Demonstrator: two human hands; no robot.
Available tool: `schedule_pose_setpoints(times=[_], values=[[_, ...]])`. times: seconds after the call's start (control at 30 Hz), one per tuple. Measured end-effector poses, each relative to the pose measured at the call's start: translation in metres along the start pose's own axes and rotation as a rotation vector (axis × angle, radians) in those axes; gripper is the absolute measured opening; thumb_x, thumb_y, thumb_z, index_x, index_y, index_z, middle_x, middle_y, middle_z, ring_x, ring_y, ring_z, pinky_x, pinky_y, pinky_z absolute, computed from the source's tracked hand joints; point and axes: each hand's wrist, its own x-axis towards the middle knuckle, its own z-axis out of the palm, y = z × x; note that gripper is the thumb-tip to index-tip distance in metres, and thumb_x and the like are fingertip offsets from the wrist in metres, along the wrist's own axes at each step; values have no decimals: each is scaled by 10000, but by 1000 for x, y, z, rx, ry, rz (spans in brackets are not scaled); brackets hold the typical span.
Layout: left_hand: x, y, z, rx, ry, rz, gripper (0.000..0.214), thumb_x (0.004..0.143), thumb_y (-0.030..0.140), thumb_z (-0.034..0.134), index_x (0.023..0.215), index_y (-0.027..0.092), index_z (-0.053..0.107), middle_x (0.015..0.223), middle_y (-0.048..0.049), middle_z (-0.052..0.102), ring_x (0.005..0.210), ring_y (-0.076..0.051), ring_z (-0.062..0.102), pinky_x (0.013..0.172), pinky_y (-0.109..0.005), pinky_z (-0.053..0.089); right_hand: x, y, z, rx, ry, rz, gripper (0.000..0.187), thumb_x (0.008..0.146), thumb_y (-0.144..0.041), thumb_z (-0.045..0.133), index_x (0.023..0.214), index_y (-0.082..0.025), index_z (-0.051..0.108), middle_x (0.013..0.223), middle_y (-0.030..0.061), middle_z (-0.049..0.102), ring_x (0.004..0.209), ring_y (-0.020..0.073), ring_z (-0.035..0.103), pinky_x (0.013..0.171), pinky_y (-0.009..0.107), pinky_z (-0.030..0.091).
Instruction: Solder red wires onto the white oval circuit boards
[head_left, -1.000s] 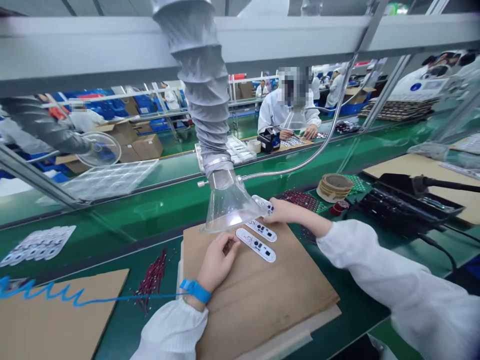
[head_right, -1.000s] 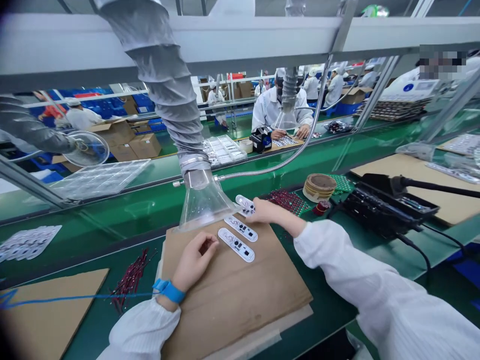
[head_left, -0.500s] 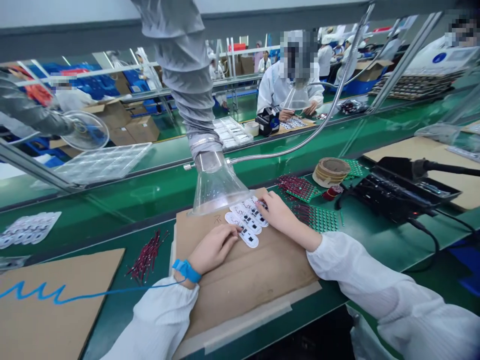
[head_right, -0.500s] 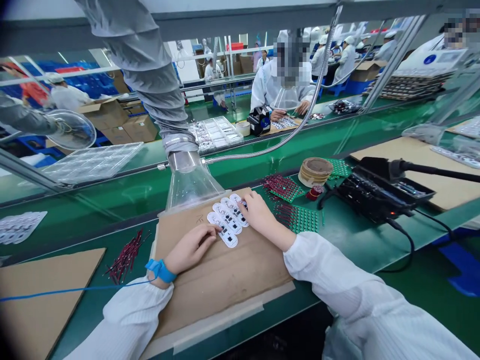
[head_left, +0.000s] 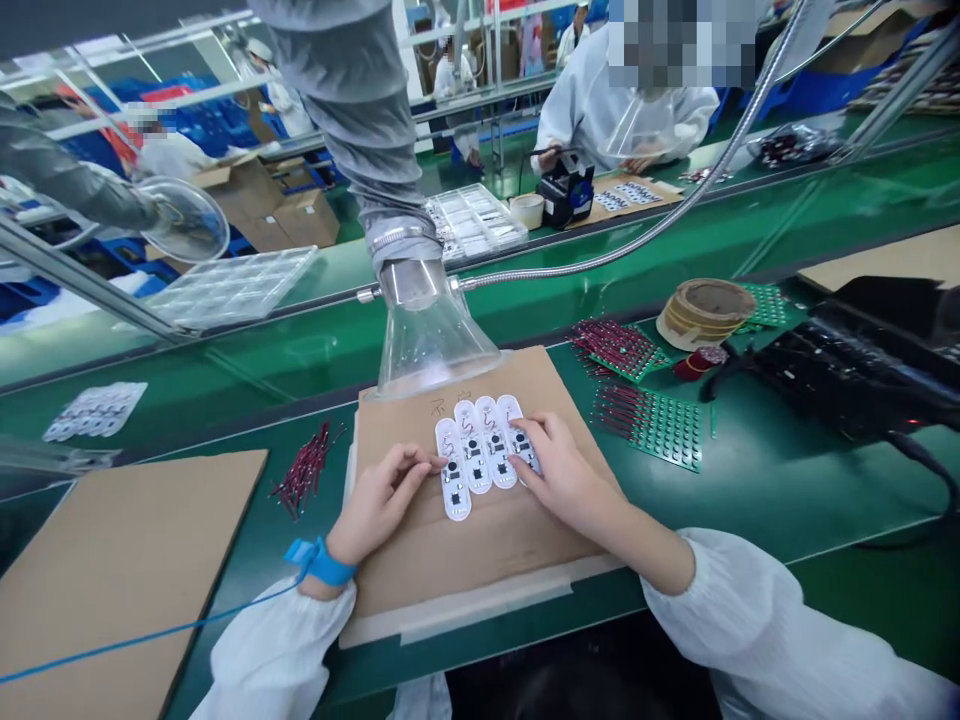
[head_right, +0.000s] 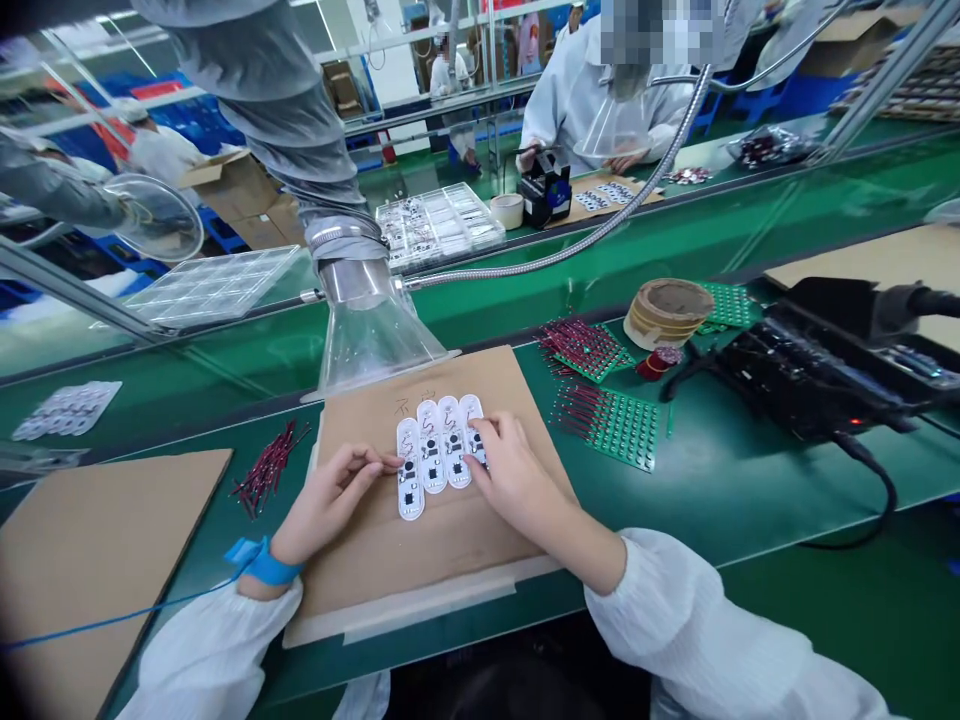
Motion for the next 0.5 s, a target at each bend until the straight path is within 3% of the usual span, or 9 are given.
schedule_pose_setpoints(times=[0.17,0.3,0.5], values=[[-4,14,15,193,141,114,230,1164,457,550,1098,262,653,1241,-66,795,1163,-259,752,1011,-420,588,-1,-7,0,-46,27,-6,438,1065,-322,675,1482,-228,579,1370,181,592,1304,392,623,1134,621,569],[-13,18,27,167,89,148,203,1181,375,524,1113,254,673,1241,-71,779,1135,-230,740,970,-376,579,-8,-13,6,-144,44,-42,479,1036,-289,720,1482,-181,582,1404,217,584,1304,432,600,1098,652,573],[-2,40,38,154,308,253,146,1121,290,650,1012,231,726,1014,-45,690,920,-186,660,833,-299,538,-9,-20,-1,-68,107,-60,489,1009,-294,777,1447,-176,593,1386,199,584,1290,395,598,1094,588,566]])
